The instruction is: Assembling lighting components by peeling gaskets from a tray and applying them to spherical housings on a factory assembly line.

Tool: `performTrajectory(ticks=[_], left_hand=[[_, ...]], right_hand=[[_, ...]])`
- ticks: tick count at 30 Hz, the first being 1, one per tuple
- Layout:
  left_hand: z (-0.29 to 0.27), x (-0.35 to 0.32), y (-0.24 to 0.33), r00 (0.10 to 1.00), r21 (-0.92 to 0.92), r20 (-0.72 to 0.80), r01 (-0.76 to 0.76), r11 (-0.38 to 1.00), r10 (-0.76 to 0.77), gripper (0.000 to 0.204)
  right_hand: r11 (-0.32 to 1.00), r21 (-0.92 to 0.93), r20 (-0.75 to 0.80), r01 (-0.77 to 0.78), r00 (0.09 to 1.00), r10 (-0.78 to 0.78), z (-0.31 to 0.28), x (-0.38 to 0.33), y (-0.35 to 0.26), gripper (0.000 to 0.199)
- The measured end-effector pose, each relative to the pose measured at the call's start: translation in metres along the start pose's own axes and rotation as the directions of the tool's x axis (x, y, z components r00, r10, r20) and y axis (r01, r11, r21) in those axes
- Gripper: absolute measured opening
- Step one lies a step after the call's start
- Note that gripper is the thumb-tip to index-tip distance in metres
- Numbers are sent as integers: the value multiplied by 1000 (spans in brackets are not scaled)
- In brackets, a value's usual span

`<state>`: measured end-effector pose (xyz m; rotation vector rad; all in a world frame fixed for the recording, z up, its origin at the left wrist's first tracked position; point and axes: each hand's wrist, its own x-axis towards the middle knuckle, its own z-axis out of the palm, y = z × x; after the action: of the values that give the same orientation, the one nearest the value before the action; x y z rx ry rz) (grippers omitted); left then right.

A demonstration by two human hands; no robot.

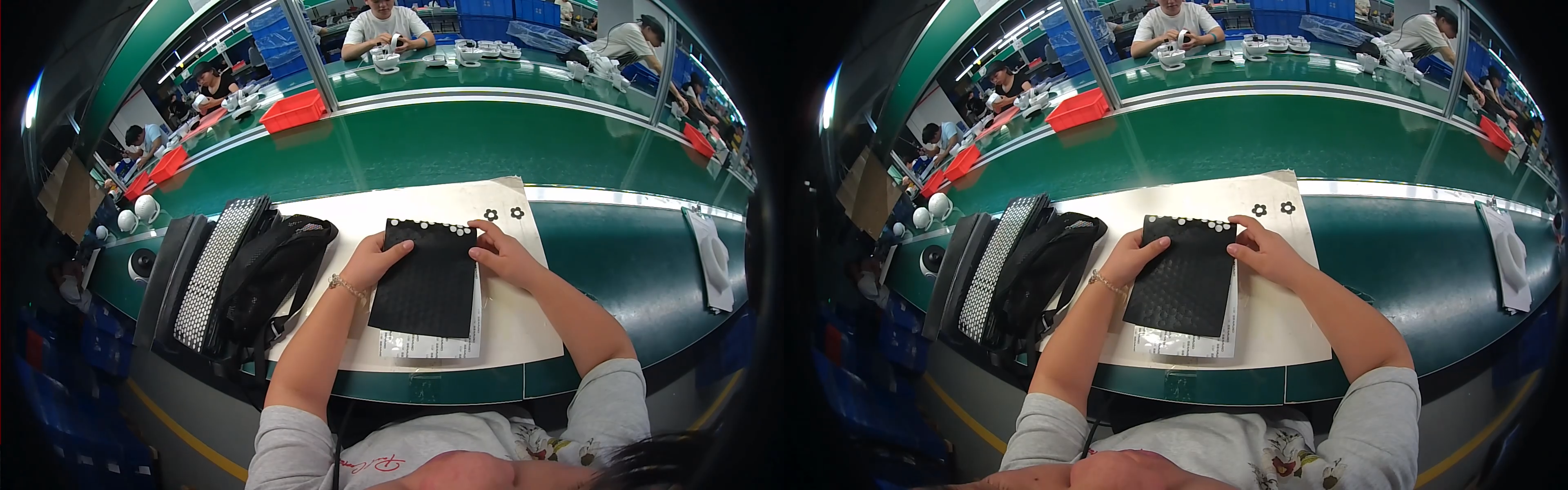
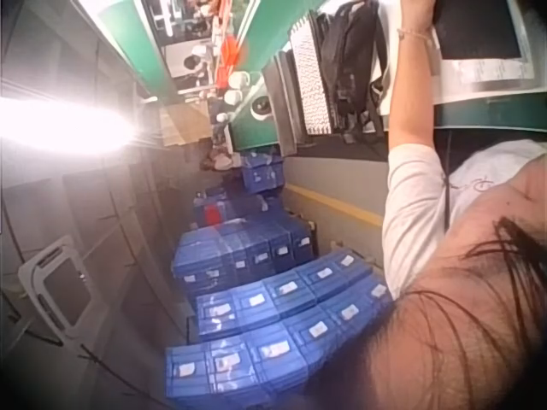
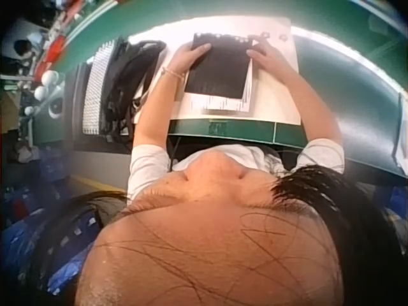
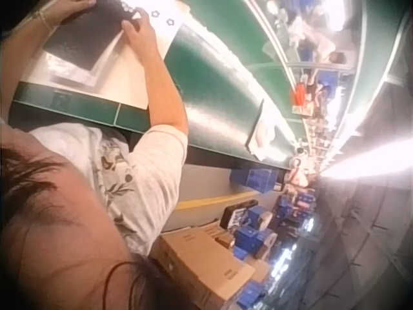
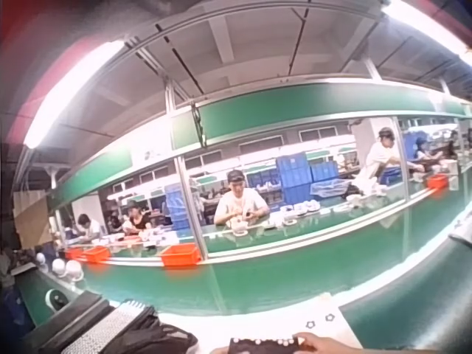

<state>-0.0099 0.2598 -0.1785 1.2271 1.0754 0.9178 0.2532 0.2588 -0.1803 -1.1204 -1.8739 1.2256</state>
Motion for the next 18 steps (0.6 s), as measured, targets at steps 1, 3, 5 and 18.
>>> performTrajectory(ticks=[1, 3, 5, 18], left_hand=[[0, 0, 1, 1000, 7, -1, 3, 1000, -3, 30], [1, 0, 1, 1000, 14, -4, 8, 1000, -8, 30], [1, 0, 0, 1000, 1, -11, 13, 1000, -13, 30], [1, 0, 1, 1000, 25, -13, 0, 1000, 1, 30]], right_hand=[[1000, 0, -1, 0, 1000, 0, 0, 0, 0, 44], [999, 28, 3, -26, 1000, 26, 0, 0, -1, 45], [1000, 14, -2, -14, 1000, 14, 0, 1, 1, 44], [1000, -4, -4, -7, 1000, 7, 0, 1, 2, 45]])
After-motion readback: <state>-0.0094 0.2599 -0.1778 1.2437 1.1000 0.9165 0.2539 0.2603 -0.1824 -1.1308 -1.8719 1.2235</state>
